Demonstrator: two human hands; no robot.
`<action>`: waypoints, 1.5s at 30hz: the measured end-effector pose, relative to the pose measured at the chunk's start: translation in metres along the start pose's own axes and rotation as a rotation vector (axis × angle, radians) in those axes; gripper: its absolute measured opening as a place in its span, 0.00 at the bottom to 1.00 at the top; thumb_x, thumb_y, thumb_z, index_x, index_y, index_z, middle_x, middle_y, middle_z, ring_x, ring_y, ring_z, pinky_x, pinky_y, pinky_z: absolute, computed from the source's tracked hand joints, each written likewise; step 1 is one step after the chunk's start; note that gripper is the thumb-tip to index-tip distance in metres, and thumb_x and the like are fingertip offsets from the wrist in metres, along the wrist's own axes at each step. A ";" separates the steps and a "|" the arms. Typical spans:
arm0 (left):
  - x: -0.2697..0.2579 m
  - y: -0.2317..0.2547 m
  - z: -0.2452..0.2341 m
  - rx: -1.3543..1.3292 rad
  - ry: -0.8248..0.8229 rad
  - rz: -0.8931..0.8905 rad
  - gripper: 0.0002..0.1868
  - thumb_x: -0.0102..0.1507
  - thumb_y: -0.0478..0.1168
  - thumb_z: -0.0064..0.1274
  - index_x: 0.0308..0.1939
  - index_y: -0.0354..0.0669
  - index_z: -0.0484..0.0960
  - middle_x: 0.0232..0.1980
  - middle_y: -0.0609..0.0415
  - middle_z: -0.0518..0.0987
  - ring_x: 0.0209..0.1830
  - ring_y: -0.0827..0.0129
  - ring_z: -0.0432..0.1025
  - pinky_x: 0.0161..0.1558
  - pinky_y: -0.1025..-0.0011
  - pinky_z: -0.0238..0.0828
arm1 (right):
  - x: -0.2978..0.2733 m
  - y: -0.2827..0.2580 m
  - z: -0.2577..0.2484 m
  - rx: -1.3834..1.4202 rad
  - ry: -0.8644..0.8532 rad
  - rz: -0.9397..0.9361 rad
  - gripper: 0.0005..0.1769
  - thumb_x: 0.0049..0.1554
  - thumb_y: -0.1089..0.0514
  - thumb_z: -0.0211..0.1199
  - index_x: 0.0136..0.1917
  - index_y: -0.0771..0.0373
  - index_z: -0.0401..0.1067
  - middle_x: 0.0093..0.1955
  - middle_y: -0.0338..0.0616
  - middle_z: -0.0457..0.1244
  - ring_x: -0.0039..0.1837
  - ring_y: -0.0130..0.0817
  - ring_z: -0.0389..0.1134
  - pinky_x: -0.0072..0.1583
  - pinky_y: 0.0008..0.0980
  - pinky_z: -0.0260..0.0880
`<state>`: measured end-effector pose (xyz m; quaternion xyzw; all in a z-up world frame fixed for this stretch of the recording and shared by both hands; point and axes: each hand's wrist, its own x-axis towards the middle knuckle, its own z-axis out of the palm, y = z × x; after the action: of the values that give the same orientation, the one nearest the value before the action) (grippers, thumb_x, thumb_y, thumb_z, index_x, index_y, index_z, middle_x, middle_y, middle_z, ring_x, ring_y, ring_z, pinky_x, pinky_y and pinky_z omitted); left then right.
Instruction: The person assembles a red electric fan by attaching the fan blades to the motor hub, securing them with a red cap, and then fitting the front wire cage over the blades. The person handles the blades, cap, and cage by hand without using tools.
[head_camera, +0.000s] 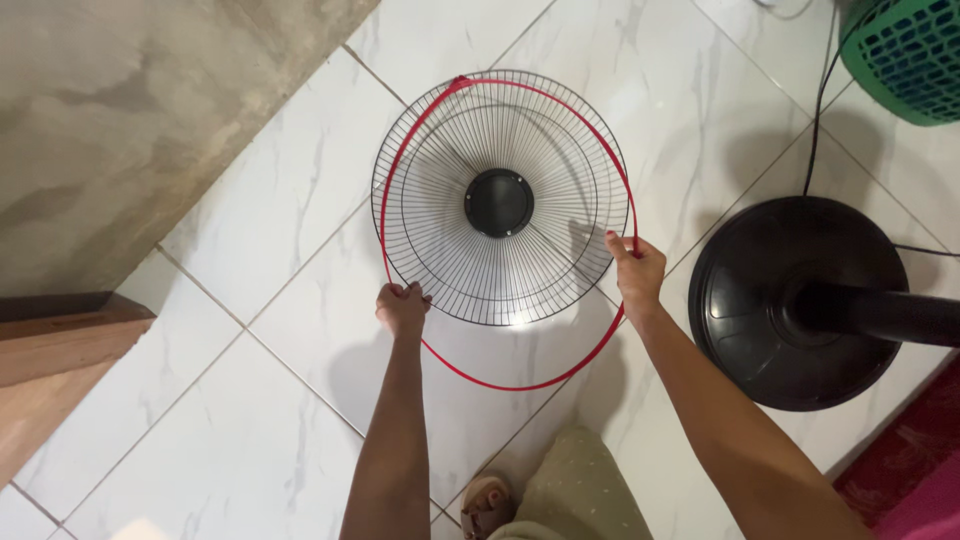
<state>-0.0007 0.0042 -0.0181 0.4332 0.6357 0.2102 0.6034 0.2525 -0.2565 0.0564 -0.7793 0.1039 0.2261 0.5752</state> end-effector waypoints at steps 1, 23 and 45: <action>0.001 0.001 0.000 0.004 -0.004 0.011 0.17 0.62 0.23 0.53 0.30 0.39 0.59 0.34 0.45 0.80 0.23 0.65 0.75 0.23 0.69 0.77 | 0.000 -0.001 -0.001 -0.008 0.002 0.013 0.16 0.56 0.48 0.73 0.41 0.64 0.77 0.23 0.27 0.51 0.24 0.19 0.45 0.27 0.26 0.42; -0.106 0.152 -0.011 0.321 -0.011 0.046 0.12 0.54 0.23 0.53 0.27 0.37 0.65 0.29 0.45 0.77 0.20 0.55 0.80 0.21 0.67 0.79 | -0.088 -0.074 -0.028 -0.187 -0.341 -0.027 0.20 0.50 0.68 0.62 0.56 0.60 0.82 0.29 0.27 0.53 0.33 0.18 0.51 0.38 0.23 0.54; -0.165 0.237 -0.070 1.500 -0.250 0.111 0.15 0.57 0.51 0.61 0.29 0.44 0.81 0.20 0.64 0.80 0.18 0.77 0.67 0.24 0.76 0.63 | -0.191 -0.228 -0.104 -0.582 -0.474 -0.418 0.14 0.45 0.53 0.77 0.42 0.59 0.80 0.48 0.44 0.72 0.47 0.32 0.70 0.50 0.32 0.67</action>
<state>-0.0136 0.0164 0.2786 0.7790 0.5125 -0.2985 0.2036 0.2058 -0.3015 0.3648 -0.8399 -0.2591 0.2975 0.3727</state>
